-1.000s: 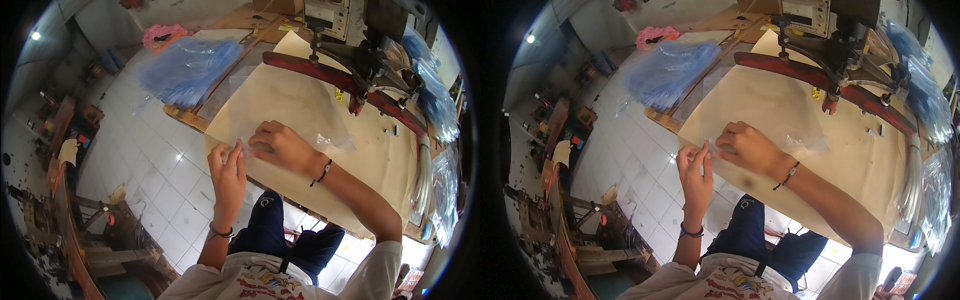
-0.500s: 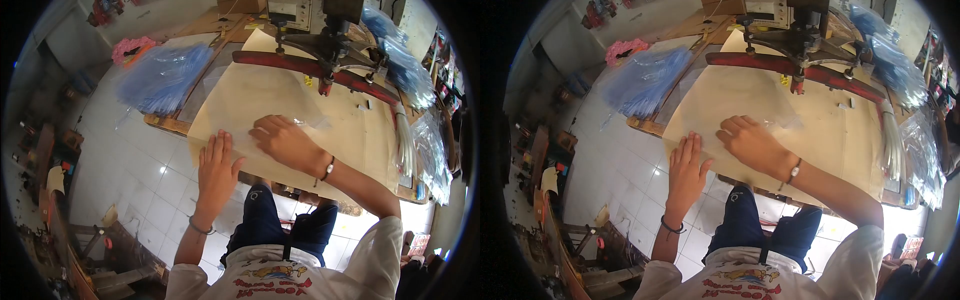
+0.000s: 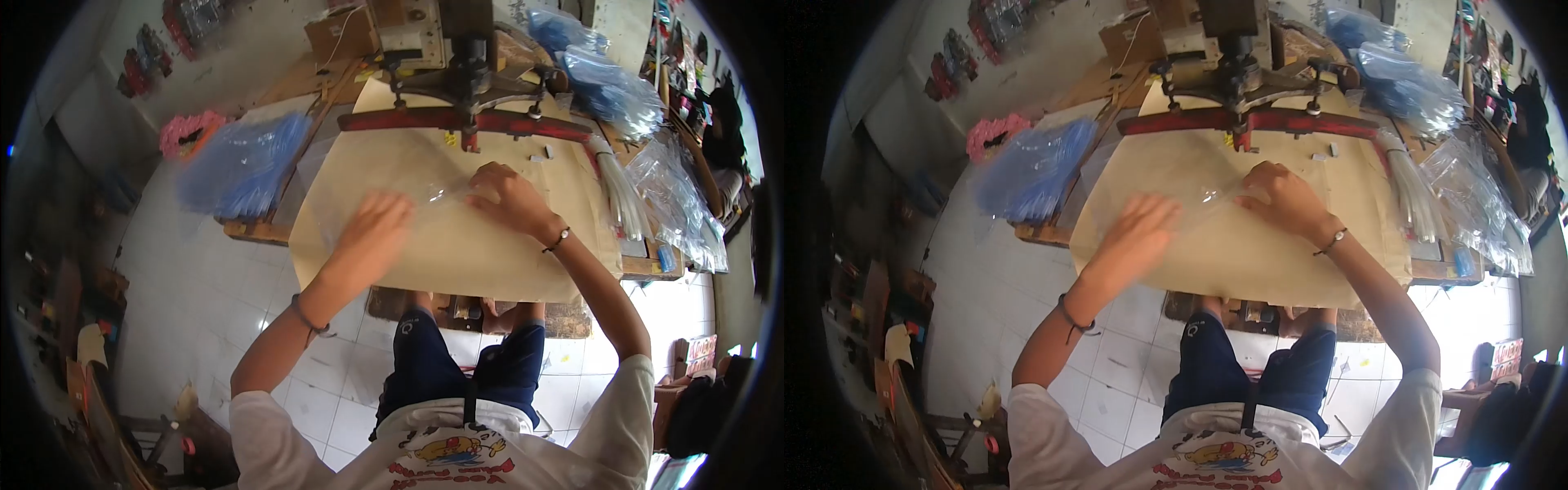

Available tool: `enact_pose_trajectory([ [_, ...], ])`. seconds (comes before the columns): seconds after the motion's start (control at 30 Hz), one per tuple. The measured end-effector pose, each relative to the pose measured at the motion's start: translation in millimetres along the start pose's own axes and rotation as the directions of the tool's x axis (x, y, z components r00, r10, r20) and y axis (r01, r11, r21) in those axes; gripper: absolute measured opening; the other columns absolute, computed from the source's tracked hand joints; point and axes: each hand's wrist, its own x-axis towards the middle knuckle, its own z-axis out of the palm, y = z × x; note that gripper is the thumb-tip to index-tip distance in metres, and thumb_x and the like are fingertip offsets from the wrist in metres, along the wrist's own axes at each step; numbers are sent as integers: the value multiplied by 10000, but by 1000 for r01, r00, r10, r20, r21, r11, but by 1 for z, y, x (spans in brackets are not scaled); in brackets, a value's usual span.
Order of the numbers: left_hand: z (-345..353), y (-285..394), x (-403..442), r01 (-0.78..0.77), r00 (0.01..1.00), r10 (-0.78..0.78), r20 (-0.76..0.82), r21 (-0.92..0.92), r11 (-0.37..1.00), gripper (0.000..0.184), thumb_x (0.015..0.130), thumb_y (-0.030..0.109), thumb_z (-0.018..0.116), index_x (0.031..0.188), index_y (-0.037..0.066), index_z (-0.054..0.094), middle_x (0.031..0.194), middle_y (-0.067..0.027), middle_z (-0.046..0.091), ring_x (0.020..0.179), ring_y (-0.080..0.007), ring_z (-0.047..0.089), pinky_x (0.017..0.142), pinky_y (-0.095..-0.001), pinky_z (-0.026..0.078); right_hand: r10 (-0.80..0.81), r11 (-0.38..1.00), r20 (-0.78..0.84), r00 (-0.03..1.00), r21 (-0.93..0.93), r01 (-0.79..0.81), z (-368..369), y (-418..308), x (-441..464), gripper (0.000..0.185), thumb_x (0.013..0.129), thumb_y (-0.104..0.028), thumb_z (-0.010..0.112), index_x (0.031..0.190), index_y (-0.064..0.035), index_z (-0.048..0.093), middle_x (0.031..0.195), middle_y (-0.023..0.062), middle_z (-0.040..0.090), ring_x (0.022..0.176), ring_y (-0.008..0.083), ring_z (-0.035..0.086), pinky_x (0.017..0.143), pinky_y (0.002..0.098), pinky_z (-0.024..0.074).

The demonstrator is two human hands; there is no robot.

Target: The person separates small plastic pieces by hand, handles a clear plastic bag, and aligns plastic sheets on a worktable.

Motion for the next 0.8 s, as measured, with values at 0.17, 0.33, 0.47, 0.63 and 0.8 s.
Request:
enact_pose_trajectory([
  [0.17, 17, -14, 72, -142, 988, 154, 24, -276, 951, 267, 931, 70, 582, 1168, -29, 654, 1151, -139, 625, 1095, -295, 628, 939, -378, 531, -156, 983, -42, 987, -102, 151, 5, 5, 11, 195, 862, -241, 747, 895, -49, 736, 993, 132, 704, 983, 314, 651, 895, 411, 535],
  [0.33, 58, -21, 78, -208, 971, 140, -196, -390, 897, 265, 918, 33, 591, 1171, -22, 643, 1109, -148, 615, 1022, -319, 644, 908, -395, 543, 7, 996, -113, 994, 88, 3, 17, 14, 7, 198, 837, -189, 748, 866, 6, 730, 959, 174, 696, 939, 341, 639, 865, 416, 531],
  [0.47, 52, -19, 72, -150, 985, 97, -146, -421, 894, 510, 901, 1, 576, 1408, -21, 518, 1386, -166, 514, 1161, -325, 588, 1004, -396, 506, -17, 996, -66, 998, 81, 22, 13, 13, 11, 190, 868, -180, 713, 894, 4, 751, 927, 163, 684, 918, 344, 636, 833, 434, 531],
  [0.63, 46, -21, 82, -215, 973, 232, 12, -329, 919, 648, 838, -25, 540, 1471, -83, 414, 1543, -181, 386, 1266, -343, 501, 1111, -426, 416, -7, 990, -60, 998, 143, 15, 8, 7, 12, 174, 873, -151, 716, 883, 22, 737, 888, 168, 675, 873, 342, 635, 814, 422, 528],
  [0.8, 49, -26, 92, -227, 955, 266, 129, -257, 939, 690, 807, -18, 538, 1479, -89, 398, 1584, -191, 344, 1229, -339, 500, 1095, -405, 424, 113, 976, -69, 991, 195, -98, 17, 14, 14, 178, 863, -164, 742, 889, 12, 740, 852, 165, 673, 836, 325, 637, 793, 412, 527],
])
